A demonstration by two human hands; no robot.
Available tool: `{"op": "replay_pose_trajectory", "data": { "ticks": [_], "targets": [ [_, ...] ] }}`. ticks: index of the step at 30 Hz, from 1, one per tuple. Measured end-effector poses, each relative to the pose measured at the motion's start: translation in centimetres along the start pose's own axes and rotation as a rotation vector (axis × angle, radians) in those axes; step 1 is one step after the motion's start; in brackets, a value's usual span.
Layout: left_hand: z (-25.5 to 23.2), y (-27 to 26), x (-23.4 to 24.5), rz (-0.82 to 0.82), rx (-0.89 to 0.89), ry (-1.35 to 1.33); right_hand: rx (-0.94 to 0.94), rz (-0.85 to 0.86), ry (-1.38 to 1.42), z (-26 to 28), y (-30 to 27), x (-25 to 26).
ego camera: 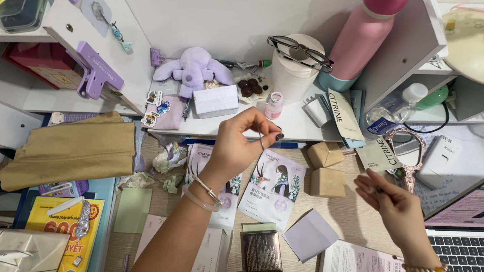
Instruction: The person handles a roll of tape, then picks up and places small rectangular packets and cards on a cluttered desk. They move items around, occasionally picking up and setting down different packets and cards without completing a clear wrapping or assembly process.
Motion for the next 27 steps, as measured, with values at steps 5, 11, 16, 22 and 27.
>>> {"op": "replay_pose_trajectory", "data": {
  "ticks": [5, 11, 16, 22, 27],
  "targets": [
    [-1.9, -0.1, 0.0, 0.039, -0.039, 0.042, -0.018, -0.120, -0.036, -2.1, -0.3, 1.2],
    [-4.5, -0.4, -0.4, 0.034, -0.128, 0.124, -0.062, -0.246, -0.442, -5.5, 0.5, 2.8],
    [-6.1, -0.6, -0.6, 0.054, -0.263, 0.251, 0.096, -0.189, -0.460, -8.0, 1.0, 3.2],
    [-7.5, -1.1, -0.9, 0.109, -0.307, 0.343, 0.016, -0.240, -0.592, -10.5, 1.4, 3.9],
    [-8.7, -1.4, -1.0, 0.133, -0.300, 0.368, 0.143, -0.203, -0.635, -9.7, 1.3, 3.8]
  ]
}}
Point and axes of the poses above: each hand's wrist, its own y-axis towards the middle knuckle, its own x-axis out of the back of the hand, z = x × y, the point moved 1 cm from there along y, towards the middle knuckle, and after that the axes turned 7 degrees about -y, right-handed, at the moved point
